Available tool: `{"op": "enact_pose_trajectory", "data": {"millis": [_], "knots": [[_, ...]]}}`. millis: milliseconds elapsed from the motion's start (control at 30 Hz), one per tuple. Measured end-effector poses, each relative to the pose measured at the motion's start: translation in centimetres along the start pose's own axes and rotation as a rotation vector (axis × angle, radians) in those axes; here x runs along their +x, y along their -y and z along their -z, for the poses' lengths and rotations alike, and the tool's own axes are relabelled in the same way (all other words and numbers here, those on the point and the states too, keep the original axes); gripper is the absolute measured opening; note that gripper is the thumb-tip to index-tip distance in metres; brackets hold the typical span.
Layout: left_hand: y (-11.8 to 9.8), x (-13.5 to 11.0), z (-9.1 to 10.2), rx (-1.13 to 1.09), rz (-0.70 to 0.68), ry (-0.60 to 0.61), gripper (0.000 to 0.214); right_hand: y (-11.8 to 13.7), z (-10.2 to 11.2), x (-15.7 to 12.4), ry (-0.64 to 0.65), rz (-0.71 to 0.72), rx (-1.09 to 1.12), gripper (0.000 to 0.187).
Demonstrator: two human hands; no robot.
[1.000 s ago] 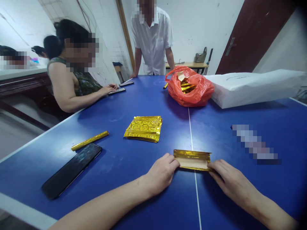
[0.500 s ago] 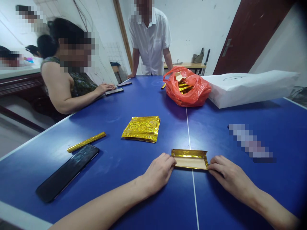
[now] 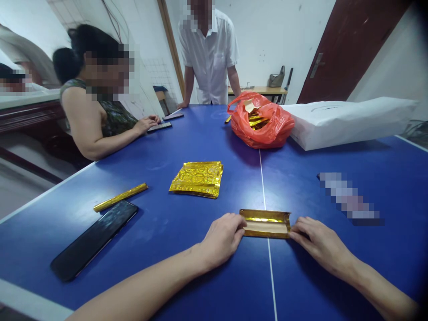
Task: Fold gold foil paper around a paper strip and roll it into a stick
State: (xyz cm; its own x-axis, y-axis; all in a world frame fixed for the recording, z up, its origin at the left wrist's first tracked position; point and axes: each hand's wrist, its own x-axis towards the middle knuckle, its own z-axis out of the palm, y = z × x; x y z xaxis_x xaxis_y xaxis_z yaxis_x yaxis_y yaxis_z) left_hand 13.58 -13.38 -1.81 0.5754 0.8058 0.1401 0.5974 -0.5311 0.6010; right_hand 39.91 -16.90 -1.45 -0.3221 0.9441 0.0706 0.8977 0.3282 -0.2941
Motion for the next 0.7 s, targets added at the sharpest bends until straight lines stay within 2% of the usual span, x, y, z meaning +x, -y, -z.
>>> {"op": "enact_pose_trajectory", "data": {"millis": [267,700], "knots": [[-0.31,0.14,0.01,0.043,0.047,0.02,0.012,0.02,-0.07,0.12,-0.035,-0.076,-0.017,0.022],[-0.77,0.29,-0.04,0.116,0.09,0.044,0.011,0.48,0.09,0.28,-0.01,-0.069,-0.098,0.021]]}}
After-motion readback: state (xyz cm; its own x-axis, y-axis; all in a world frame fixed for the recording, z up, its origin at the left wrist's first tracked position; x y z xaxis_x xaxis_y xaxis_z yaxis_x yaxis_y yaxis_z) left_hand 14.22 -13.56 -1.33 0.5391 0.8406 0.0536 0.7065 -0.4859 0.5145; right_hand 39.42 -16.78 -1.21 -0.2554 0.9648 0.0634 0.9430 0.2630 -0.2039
